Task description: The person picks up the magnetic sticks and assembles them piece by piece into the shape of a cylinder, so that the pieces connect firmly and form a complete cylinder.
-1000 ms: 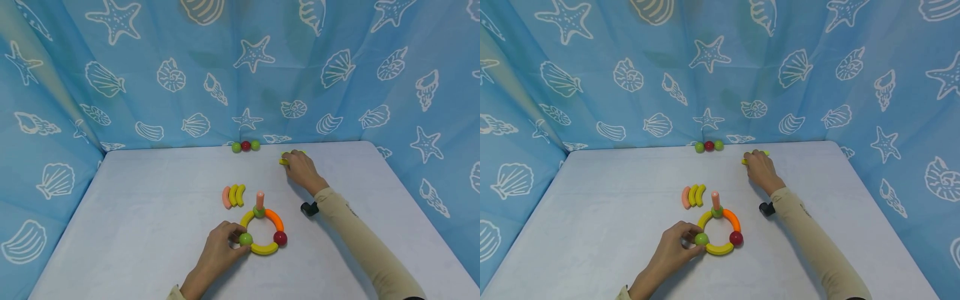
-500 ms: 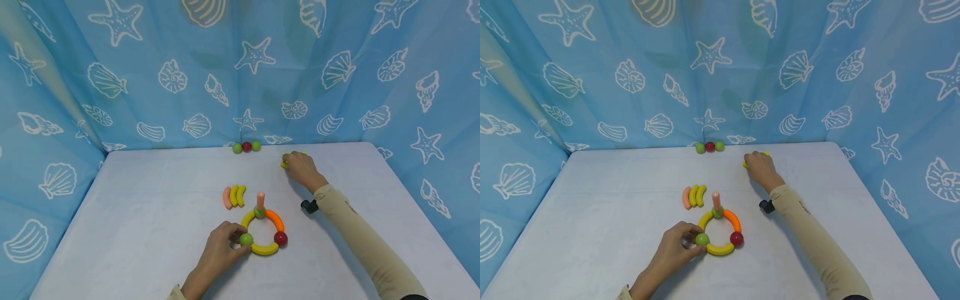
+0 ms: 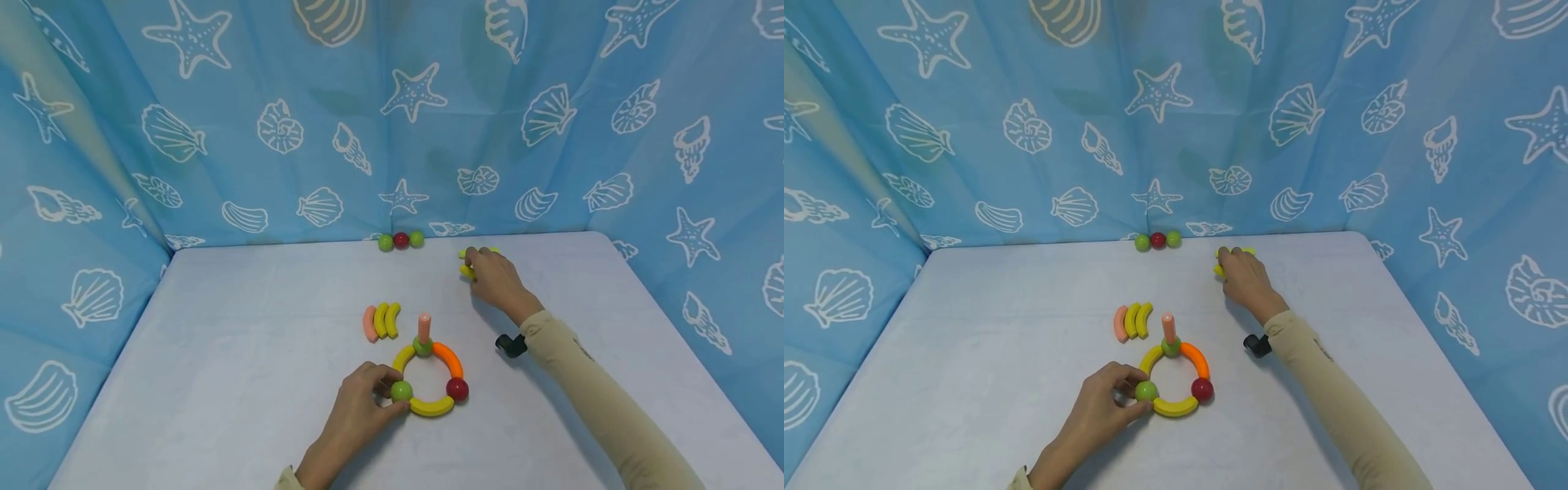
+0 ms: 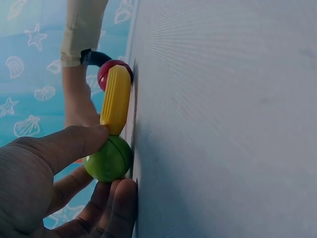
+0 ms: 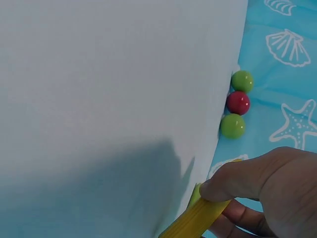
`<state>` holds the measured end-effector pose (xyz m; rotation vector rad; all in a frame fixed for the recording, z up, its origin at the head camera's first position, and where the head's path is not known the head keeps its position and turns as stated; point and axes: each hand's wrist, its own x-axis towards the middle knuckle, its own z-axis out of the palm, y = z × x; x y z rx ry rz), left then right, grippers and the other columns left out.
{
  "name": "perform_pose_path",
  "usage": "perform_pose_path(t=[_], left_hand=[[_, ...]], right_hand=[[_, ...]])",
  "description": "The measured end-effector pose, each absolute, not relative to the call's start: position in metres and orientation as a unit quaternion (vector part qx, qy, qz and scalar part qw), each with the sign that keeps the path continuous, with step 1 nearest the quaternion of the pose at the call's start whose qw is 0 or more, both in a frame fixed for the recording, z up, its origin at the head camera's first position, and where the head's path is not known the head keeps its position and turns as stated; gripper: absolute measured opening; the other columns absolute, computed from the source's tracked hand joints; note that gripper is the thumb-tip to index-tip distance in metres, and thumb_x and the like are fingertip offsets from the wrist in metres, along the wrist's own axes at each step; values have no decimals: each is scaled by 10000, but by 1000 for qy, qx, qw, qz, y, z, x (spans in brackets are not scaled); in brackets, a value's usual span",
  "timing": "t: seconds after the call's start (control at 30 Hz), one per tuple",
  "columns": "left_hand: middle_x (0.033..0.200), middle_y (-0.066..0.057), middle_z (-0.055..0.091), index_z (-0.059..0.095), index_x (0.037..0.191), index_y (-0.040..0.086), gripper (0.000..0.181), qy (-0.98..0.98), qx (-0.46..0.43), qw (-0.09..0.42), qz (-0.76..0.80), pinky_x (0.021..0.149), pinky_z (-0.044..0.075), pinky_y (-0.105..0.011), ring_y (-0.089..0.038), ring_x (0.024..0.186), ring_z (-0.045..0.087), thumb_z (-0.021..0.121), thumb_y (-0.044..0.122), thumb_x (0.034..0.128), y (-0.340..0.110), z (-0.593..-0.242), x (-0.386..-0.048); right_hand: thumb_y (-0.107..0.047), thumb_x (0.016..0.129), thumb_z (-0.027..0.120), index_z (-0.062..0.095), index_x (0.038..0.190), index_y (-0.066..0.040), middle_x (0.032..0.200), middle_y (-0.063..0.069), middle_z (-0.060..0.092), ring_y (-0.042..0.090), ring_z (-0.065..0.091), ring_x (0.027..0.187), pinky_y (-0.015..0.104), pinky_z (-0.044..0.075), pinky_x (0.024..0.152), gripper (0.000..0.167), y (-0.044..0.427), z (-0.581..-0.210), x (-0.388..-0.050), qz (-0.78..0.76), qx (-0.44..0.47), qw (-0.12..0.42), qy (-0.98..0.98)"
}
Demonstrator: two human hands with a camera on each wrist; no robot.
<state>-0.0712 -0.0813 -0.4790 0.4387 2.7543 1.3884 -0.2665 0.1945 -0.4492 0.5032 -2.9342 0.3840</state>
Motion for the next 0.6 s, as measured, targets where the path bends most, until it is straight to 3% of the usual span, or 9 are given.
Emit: perform_pose_path(t=[0.6], left_hand=[[945, 62, 613, 724, 1030, 120, 312, 886, 143, 10, 441, 715, 544, -228, -78, 801, 610, 879, 142, 759, -80, -479, -71]], right_hand=[[7, 842, 724, 595, 1087, -35, 975, 136, 618, 287, 573, 852, 434, 532, 800, 279, 203, -437, -229, 242, 155, 83, -954]])
